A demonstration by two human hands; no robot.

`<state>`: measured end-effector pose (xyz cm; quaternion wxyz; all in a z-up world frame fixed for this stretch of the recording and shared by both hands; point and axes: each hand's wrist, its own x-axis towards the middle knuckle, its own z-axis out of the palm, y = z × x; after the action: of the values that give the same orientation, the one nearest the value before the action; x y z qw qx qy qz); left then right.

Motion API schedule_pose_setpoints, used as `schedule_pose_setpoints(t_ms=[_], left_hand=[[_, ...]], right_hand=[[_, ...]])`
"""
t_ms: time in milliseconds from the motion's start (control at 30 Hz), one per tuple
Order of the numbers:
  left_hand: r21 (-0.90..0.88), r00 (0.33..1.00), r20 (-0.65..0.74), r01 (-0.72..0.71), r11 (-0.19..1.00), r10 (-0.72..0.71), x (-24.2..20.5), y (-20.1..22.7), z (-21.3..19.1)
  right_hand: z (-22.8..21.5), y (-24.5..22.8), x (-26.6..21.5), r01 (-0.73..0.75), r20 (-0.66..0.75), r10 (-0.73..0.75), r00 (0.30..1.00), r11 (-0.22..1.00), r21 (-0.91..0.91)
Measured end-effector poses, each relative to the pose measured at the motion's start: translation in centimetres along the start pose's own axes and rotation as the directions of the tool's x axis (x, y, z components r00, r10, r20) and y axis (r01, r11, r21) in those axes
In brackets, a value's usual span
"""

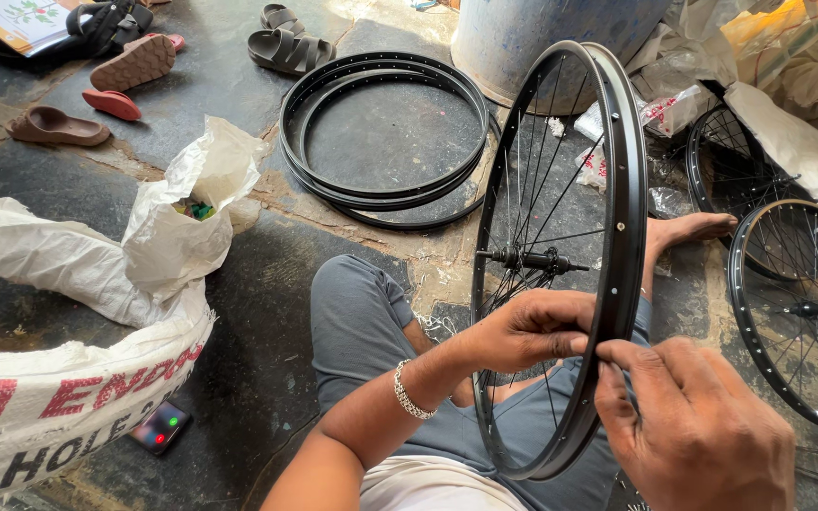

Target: The person is assembling a bicycle wheel by inserting spokes into the hub and rim. They are sitting on the floor, holding the wheel between their legs, and using their hands to thread the spokes through the rim holes and secure them with nipples.

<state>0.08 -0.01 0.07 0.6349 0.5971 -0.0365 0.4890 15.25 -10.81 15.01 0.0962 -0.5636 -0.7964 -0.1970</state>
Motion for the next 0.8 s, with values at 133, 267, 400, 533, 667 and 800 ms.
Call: schedule_pose_setpoints(t_ms=[133,267,400,533,667,800], left_hand=[[-0.118,1.000,-0.009,0.018,0.993,-0.019,0.2,0.0,0.1],[0.011,0.998,0.010,-0.056,0.998,0.056,0.4,0.0,0.1],[0.109,0.998,0.036,-0.058,0.992,0.054,0.3,0.3,-0.2],[-0.159,1.000,0.029,0.006,0.987,-0.002,0.4,0.4,0.1],[0.014,0.999,0.034,-0.034,0.999,0.033,0.5,0.7,0.1],[0.185,0.995,0.061,-0.087,0.979,0.077,0.1,0.9,0.2]], right_hand=[[0.1,-0.1,-0.2,-0.003,0.064,0.011,0.998,0.992,-0.127],[-0.2,-0.1,0.0,0.021,0.023,-0.018,1.000,0.994,-0.110],[-0.6,-0.5,0.2,0.038,-0.040,-0.042,0.998,0.996,-0.079],[0.0,-0.1,0.0,0.056,0.006,-0.055,0.998,0.991,-0.121],[2.5,3.1,-1.9,0.043,-0.137,-0.050,0.989,0.998,-0.055],[11.5,9.4,-4.2,-0.257,-0.222,0.299,0.928,0.946,0.197]])
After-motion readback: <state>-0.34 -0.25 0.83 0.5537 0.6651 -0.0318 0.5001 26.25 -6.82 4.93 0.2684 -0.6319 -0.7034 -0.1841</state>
